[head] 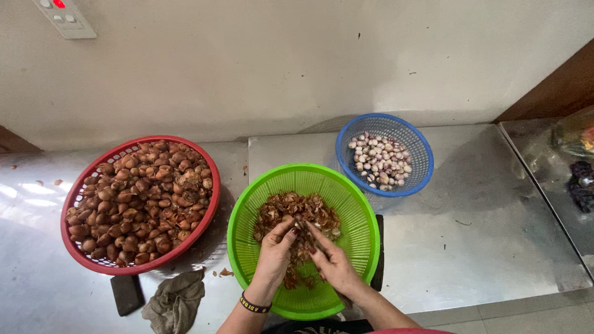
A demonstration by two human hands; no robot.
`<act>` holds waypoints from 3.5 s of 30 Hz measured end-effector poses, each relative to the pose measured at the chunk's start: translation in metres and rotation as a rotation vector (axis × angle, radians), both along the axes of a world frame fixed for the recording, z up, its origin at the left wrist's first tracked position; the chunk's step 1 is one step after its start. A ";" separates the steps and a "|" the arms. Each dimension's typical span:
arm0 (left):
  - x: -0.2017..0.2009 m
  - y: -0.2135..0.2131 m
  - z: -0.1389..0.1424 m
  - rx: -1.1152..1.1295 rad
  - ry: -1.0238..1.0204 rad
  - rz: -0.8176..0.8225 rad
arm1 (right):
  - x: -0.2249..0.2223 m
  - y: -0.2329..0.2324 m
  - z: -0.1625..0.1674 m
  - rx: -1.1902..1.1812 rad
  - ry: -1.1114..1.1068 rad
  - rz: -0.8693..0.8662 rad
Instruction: The person uses a small knife to peel the outer skin off brown nuts over a green colander. The peeled nuts are placed into a blue basket, while the skins fall into the green colander. The person repeats this process continuously throughout the clip.
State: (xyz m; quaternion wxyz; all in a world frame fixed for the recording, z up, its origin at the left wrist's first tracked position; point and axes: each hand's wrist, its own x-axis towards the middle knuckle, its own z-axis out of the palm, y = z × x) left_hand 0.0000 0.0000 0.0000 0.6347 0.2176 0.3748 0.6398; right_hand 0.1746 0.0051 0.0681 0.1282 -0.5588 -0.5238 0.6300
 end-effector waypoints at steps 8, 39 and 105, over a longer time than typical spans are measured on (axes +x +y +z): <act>-0.006 -0.008 0.008 -0.059 -0.285 -0.113 | 0.005 -0.001 -0.015 0.295 0.369 0.081; -0.006 -0.011 0.017 -0.010 0.379 -0.032 | 0.019 0.010 -0.012 -0.017 0.509 0.004; 0.004 -0.003 0.005 -0.357 -0.153 -0.382 | 0.012 0.048 0.023 0.308 -0.258 0.233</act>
